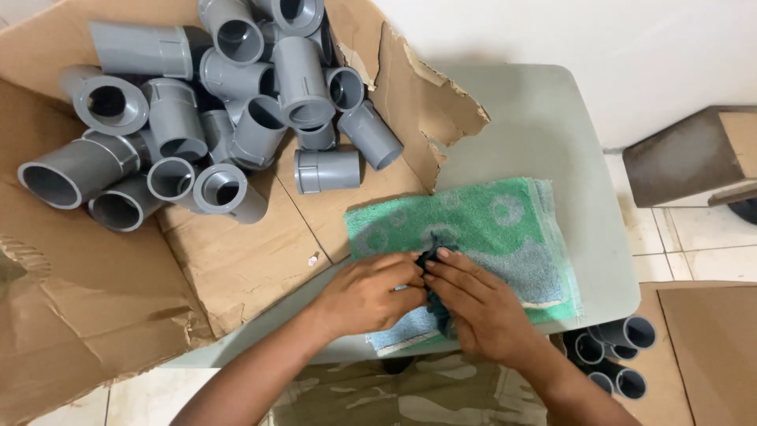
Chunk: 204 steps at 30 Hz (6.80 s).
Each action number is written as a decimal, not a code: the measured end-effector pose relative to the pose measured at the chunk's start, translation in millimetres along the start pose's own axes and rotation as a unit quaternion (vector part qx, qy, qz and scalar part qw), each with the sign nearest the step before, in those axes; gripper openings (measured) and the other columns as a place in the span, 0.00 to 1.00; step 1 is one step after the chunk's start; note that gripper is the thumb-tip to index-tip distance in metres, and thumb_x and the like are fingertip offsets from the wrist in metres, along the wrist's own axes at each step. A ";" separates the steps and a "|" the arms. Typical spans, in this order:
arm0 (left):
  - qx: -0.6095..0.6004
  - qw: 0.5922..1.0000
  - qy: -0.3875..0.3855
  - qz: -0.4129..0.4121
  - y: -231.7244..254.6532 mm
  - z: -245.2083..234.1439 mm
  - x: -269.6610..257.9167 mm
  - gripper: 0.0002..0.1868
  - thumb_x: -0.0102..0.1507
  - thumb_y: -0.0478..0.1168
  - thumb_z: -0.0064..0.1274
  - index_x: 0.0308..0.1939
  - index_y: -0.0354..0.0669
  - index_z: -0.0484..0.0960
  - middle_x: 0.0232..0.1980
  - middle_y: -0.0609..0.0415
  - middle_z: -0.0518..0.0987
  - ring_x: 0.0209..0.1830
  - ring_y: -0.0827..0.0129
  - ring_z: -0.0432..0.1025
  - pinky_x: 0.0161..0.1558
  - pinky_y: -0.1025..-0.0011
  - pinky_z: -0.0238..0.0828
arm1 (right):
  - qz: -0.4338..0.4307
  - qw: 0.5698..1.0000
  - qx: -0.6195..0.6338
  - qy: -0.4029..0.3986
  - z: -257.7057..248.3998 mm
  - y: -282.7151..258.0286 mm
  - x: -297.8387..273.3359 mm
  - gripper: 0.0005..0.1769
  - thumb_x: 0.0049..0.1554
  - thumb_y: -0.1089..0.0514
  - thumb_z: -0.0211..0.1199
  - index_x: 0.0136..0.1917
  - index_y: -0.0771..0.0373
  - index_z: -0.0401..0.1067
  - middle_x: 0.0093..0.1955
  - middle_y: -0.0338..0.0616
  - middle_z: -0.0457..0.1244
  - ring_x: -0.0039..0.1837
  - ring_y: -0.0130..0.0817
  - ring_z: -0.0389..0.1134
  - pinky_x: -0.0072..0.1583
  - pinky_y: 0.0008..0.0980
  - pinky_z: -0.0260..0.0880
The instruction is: The person wipes a gray plastic pipe fitting with a dark cloth on a green towel, rotating it to clean the exterior and interior surfaces. After wiping, the person places the fitting into a cardboard box with other fittings.
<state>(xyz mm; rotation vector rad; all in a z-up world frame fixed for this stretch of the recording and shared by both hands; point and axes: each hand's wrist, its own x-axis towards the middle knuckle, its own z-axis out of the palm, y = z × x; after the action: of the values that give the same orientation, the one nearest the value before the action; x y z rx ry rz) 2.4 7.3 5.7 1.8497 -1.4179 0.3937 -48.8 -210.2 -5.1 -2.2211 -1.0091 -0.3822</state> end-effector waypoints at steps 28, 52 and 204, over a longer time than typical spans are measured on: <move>0.014 0.998 -0.034 0.060 -16.2 -5.9 4.8 0.10 0.66 0.27 0.40 0.31 0.37 0.73 0.33 0.49 0.67 0.33 0.57 0.67 0.51 0.61 0.77 | -0.053 0.992 0.070 -0.095 -17.8 18.0 11.8 0.22 0.58 0.67 0.38 0.62 0.73 0.65 0.67 0.55 0.59 0.74 0.53 0.54 0.73 0.49 0.56; 0.032 0.998 0.047 0.007 8.5 9.9 6.7 0.10 0.64 0.26 0.45 0.29 0.37 0.76 0.30 0.51 0.68 0.32 0.59 0.66 0.49 0.60 0.78 | 0.032 0.996 0.077 0.039 9.4 -0.1 -3.5 0.20 0.60 0.66 0.39 0.60 0.70 0.68 0.64 0.56 0.62 0.71 0.56 0.59 0.71 0.49 0.61; -0.228 0.882 0.297 -0.287 8.8 62.6 -45.2 0.17 0.48 0.33 0.67 0.41 0.41 0.85 0.45 0.44 0.81 0.54 0.45 0.74 0.54 0.52 0.70 | 0.106 0.939 -0.279 0.172 44.5 -12.4 0.3 0.17 0.57 0.56 0.56 0.58 0.56 0.76 0.60 0.43 0.67 0.65 0.46 0.64 0.73 0.48 0.49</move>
<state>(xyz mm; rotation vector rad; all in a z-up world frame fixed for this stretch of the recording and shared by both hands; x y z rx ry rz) -33.3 -7.7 -61.7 1.4767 -0.4533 0.2562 -58.2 -174.1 -32.3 -2.5920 -0.5007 -1.0202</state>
